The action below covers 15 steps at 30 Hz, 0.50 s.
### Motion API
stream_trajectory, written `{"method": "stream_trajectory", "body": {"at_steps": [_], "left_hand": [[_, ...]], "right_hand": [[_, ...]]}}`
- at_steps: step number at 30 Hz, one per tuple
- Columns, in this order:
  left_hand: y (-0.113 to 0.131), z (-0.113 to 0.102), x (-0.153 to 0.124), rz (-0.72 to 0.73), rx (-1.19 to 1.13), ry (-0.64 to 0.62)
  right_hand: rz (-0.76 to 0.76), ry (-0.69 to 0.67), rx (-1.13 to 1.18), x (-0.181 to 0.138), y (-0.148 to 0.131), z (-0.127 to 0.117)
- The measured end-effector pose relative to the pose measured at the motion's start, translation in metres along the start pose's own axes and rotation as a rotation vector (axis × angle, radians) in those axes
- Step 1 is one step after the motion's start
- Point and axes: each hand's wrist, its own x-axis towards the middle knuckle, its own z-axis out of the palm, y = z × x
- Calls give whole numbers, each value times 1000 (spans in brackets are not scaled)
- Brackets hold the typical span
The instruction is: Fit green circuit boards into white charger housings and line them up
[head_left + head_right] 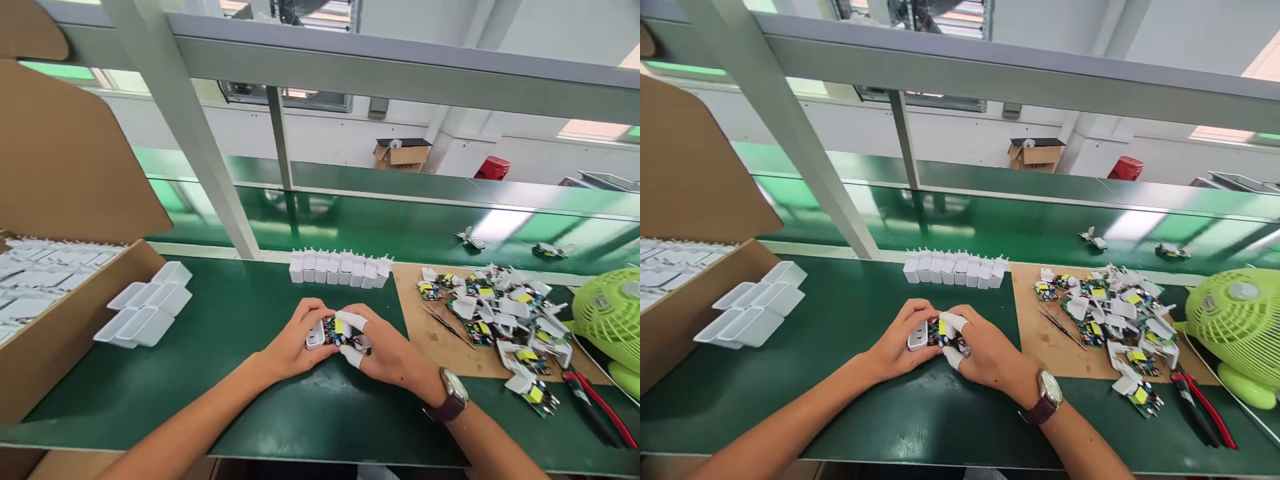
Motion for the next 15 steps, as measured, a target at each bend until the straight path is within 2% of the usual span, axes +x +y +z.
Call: {"method": "stream_trajectory", "body": {"at_steps": [6,11,13,15], "left_hand": [[-11,-12,-6,-219,-161,-176],[-10,-29,-3,-343,-119,-244],[-12,-32,-3,-427,-118,-246],[-14,-31,-3,-438,-149,-189]], "right_hand": [[119,132,75,-2,23,4],[225,102,126,-15,37,7],[240,126,158,-19,38,7],[221,182,179,-20,35,9]]}}
